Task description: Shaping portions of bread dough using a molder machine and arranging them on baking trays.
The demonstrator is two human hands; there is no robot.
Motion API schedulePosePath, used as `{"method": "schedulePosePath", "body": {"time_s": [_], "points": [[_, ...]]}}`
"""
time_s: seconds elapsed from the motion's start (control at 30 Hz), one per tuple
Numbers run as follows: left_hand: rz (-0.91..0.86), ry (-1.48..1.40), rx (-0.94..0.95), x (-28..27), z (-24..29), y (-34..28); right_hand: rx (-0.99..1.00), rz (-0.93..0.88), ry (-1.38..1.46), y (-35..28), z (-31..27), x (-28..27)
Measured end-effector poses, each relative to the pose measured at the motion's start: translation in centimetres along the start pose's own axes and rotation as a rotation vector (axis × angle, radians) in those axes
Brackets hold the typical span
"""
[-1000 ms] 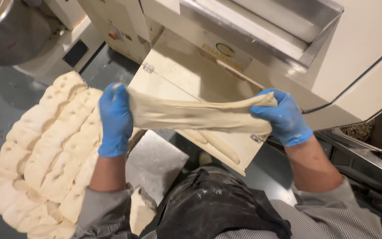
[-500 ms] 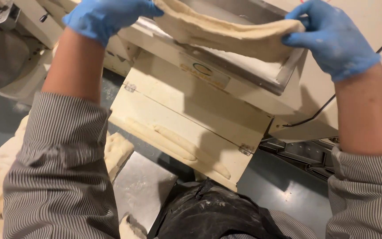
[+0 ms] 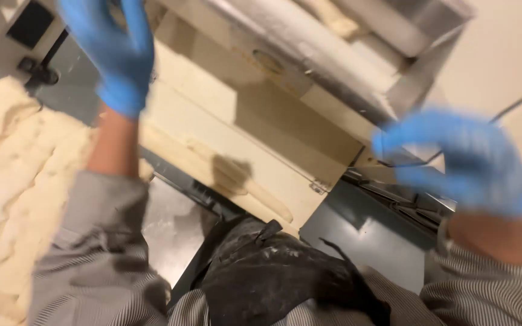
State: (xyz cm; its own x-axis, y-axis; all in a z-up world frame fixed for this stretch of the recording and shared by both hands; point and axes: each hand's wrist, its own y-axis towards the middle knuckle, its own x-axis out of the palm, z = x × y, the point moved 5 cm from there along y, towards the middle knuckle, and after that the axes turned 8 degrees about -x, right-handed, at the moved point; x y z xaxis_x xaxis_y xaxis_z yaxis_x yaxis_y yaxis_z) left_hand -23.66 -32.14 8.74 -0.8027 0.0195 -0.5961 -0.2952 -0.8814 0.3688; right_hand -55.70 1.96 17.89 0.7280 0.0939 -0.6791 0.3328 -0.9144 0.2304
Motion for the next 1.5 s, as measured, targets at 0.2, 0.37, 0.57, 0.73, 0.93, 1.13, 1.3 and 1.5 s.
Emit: {"method": "schedulePosePath", "body": {"time_s": [0.2,0.37,0.57,0.73,0.93,1.13,1.3,1.5], "points": [[-0.204,0.738,-0.157,20.4,-24.9,-22.4,0.259,-0.134,0.364,-4.3,5.8,13.8],[-0.288,0.444,-0.231,18.8,-20.5,-24.3,0.765,0.040,0.637,-4.0,12.6,31.7],[-0.373,-0.182,-0.233,18.1,-13.0,-29.1,1.147,0.404,1.511,-4.2,17.7,47.5],[-0.484,-0.037,-0.066,18.1,-9.7,-29.2,1.399,0.615,1.604,-2.1,20.6,49.6],[-0.619,0.685,0.012,18.6,-16.0,-27.4,1.187,0.435,1.369,-6.1,21.2,48.4],[-0.991,0.259,-0.093,16.0,-9.8,-31.2,1.376,0.500,1.521,-3.0,13.2,45.6],[-0.732,0.003,0.037,5.6,1.6,-28.6,0.953,0.290,1.312,-3.1,6.9,38.1],[-1.402,-0.422,0.318,9.1,4.4,-25.7,0.742,-0.556,0.468,1.9,-1.9,25.2]]}}
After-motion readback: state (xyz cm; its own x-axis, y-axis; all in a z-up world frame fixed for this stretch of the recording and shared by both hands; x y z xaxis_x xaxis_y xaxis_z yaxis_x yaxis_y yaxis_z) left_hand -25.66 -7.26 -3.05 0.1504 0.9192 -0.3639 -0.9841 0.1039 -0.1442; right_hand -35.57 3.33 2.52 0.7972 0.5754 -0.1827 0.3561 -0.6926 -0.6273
